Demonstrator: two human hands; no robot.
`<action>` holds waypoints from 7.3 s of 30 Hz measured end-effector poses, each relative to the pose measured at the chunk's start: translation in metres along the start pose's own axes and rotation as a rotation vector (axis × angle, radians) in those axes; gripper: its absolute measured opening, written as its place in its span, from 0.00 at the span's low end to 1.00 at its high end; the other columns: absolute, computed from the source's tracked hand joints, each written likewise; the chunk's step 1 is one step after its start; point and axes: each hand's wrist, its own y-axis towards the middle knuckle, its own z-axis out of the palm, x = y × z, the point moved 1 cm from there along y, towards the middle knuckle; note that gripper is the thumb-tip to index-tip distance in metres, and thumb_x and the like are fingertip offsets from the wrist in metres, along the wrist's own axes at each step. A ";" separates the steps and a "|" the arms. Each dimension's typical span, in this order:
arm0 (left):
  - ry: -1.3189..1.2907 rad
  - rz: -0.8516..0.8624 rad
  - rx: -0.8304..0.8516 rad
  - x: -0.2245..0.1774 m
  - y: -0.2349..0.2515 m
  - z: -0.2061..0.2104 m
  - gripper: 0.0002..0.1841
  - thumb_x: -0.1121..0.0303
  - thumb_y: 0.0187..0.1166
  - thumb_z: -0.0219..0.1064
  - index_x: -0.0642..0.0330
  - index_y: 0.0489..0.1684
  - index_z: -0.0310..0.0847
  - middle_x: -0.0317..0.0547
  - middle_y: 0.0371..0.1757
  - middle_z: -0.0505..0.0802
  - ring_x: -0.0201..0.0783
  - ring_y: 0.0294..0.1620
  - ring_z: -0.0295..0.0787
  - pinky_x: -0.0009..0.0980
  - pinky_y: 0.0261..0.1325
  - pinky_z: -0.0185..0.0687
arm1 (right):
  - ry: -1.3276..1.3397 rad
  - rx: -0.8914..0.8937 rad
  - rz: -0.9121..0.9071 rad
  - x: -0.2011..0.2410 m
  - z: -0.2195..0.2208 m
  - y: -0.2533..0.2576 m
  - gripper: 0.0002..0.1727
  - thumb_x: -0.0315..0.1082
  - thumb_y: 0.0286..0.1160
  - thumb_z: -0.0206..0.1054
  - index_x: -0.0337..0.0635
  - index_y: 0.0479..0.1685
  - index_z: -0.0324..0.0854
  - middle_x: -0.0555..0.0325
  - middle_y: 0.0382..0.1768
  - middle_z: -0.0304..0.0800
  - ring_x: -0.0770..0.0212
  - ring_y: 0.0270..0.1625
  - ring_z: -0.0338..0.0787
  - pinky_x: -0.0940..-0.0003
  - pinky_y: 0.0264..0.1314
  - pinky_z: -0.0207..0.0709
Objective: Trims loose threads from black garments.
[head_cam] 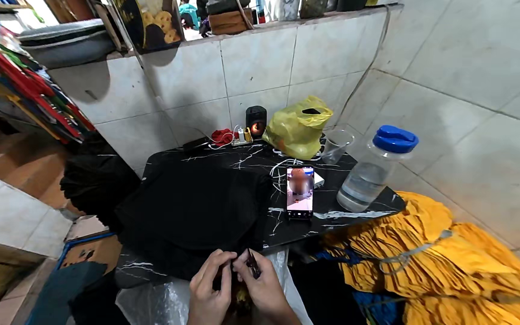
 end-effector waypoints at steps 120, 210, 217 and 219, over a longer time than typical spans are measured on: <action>-0.056 -0.164 0.163 0.010 -0.013 -0.018 0.06 0.66 0.79 0.70 0.56 0.37 0.91 0.34 0.36 0.89 0.25 0.39 0.85 0.20 0.43 0.85 | -0.989 -0.119 -0.500 0.002 -0.017 -0.008 0.22 0.55 0.82 0.65 0.44 0.49 0.90 0.62 0.33 0.93 0.66 0.29 0.91 0.68 0.28 0.84; 0.377 0.011 0.114 0.062 0.004 -0.065 0.08 0.59 0.75 0.71 0.42 0.40 0.99 0.27 0.38 0.97 0.25 0.44 0.92 0.28 0.52 0.87 | 0.318 -0.071 0.451 -0.021 0.026 0.016 0.21 0.33 0.71 0.79 0.35 0.61 0.83 0.57 0.37 0.90 0.76 0.16 0.67 0.81 0.13 0.57; -0.243 -0.283 -0.056 0.030 -0.004 -0.027 0.13 0.71 0.85 0.61 0.67 0.60 0.81 0.37 0.45 0.94 0.24 0.35 0.88 0.19 0.39 0.87 | -0.029 -0.101 0.075 -0.015 0.028 0.012 0.07 0.32 0.76 0.73 0.37 0.43 0.89 0.63 0.30 0.93 0.76 0.28 0.86 0.80 0.33 0.80; -0.282 -0.299 -0.140 0.022 -0.006 -0.018 0.14 0.75 0.78 0.68 0.68 0.58 0.80 0.36 0.39 0.94 0.26 0.30 0.88 0.22 0.36 0.89 | -0.108 -0.081 0.055 -0.014 0.025 0.009 0.08 0.34 0.78 0.72 0.38 0.42 0.90 0.63 0.29 0.93 0.76 0.28 0.85 0.81 0.33 0.78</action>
